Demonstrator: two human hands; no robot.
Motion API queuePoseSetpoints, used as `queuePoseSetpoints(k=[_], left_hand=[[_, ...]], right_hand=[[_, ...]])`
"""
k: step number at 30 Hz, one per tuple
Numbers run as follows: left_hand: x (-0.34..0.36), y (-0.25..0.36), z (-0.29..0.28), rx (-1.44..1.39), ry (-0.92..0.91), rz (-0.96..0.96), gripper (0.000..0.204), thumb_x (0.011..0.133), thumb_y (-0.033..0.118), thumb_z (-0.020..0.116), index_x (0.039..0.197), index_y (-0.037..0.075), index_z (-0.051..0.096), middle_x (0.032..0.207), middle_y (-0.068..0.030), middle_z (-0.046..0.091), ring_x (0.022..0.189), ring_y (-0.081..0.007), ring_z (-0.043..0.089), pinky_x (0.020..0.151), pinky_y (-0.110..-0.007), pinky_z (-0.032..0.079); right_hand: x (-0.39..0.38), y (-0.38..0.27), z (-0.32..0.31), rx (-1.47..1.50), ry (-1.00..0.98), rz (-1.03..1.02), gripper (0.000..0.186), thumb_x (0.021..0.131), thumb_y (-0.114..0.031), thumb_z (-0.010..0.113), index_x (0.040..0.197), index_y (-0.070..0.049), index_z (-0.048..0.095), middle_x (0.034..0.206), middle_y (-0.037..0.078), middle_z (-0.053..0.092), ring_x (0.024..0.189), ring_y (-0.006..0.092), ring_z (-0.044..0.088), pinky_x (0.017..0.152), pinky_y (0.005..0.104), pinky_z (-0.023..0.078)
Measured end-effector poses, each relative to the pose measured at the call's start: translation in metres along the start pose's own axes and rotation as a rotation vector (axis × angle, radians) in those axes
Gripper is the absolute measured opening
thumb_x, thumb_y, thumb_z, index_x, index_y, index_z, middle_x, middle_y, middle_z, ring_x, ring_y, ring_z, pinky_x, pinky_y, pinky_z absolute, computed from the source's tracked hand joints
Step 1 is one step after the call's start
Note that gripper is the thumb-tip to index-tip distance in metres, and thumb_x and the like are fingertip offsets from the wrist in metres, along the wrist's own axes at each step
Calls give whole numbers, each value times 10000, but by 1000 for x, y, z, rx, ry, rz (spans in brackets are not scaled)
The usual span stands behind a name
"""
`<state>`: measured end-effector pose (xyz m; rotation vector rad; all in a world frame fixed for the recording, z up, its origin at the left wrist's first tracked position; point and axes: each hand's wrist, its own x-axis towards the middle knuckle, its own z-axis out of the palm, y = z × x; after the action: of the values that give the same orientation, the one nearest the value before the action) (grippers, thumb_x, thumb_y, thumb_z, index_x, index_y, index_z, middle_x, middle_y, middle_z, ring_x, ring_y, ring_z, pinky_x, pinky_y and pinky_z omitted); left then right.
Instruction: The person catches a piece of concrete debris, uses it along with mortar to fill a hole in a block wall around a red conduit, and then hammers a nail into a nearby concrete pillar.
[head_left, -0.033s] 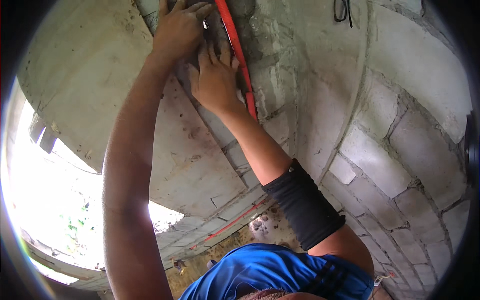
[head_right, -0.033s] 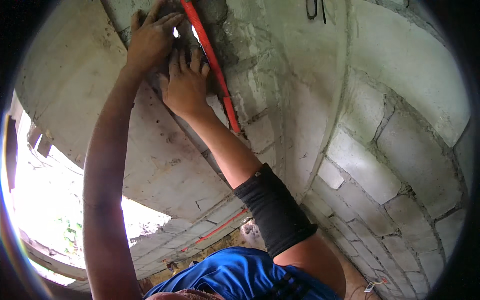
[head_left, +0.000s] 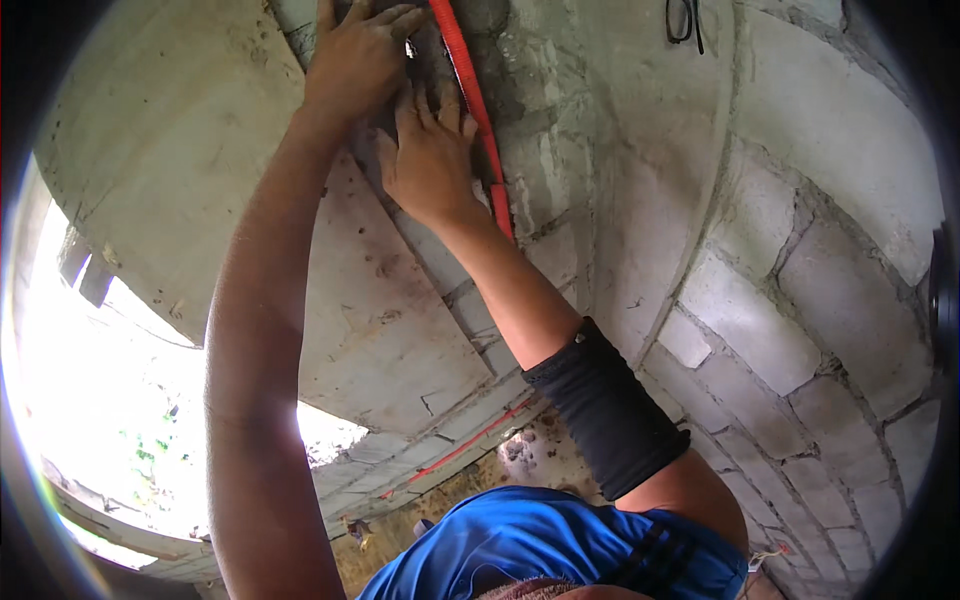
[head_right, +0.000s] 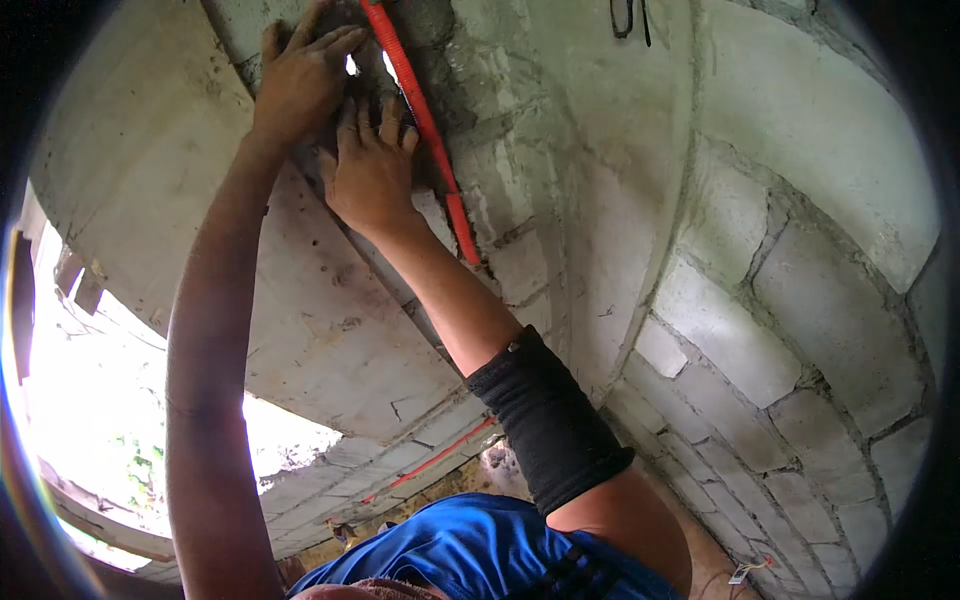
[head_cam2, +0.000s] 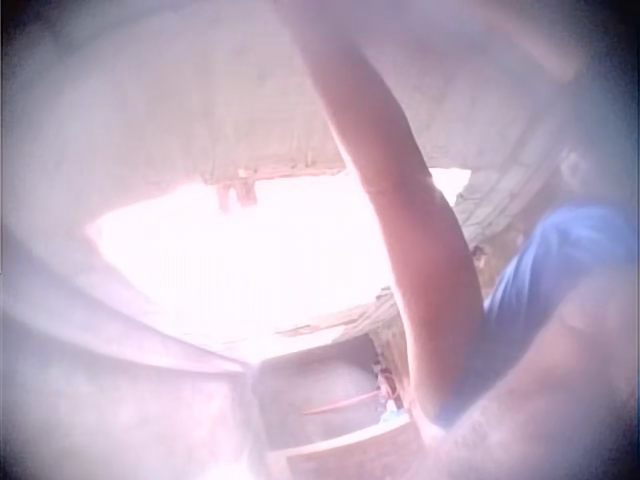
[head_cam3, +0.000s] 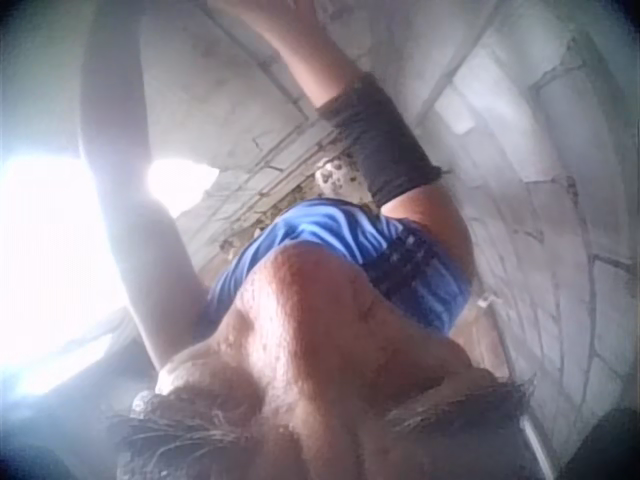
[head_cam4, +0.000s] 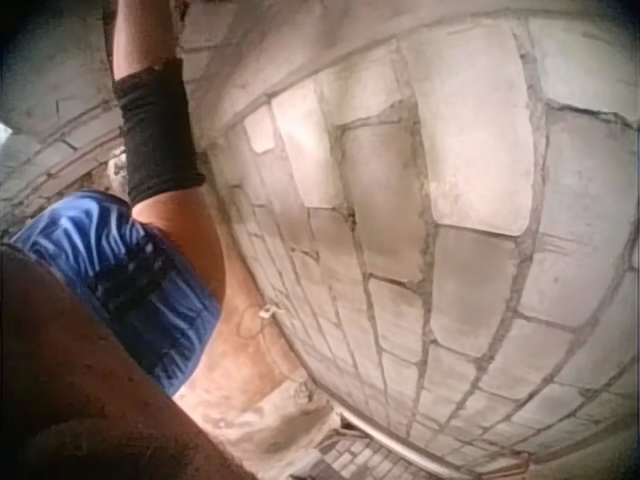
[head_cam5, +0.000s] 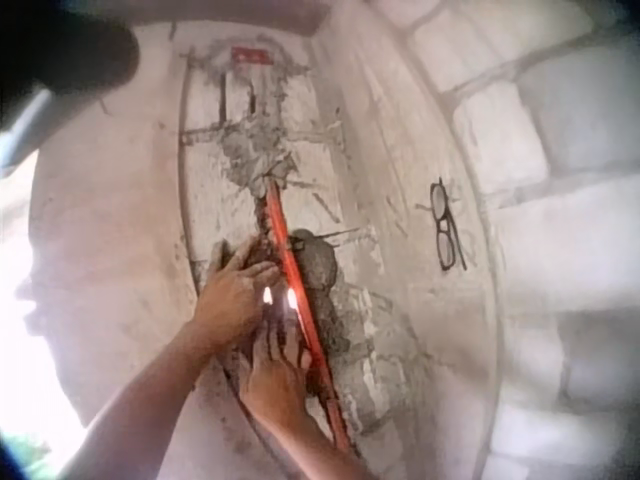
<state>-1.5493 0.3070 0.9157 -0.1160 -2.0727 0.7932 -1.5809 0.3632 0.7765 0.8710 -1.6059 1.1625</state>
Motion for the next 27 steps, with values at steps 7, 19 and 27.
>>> queuePoseSetpoints(k=[7, 19, 27], left_hand=[[-2, 5, -6, -16, -16, -52, 419, 889, 167, 498, 1281, 114, 636, 1363, -28, 609, 1455, -293, 337, 1187, -607, 134], [1, 5, -5, -13, 5, -25, 405, 865, 132, 524, 1243, 134, 668, 1330, -21, 628, 1446, -283, 348, 1182, -604, 163], [-1, 2, -2, -22, 55, 1, 352, 888, 205, 575, 1217, 132, 678, 1302, -30, 643, 1435, -309, 359, 1173, -609, 179]], right_hand=[[-9, 19, -8, 263, 5, 6, 520, 901, -224, 626, 1318, 70, 527, 1337, 245, 565, 1240, 437, 480, 993, 532, 380], [14, 18, -8, 248, -5, -62, 578, 878, -273, 690, 1322, 64, 536, 1344, 258, 560, 1195, 414, 489, 1056, 436, 394], [-32, 65, -34, 698, 192, 508, 266, 881, -147, 694, 1087, 18, 665, 933, 168, 704, 787, 263, 661, 747, 358, 522]])
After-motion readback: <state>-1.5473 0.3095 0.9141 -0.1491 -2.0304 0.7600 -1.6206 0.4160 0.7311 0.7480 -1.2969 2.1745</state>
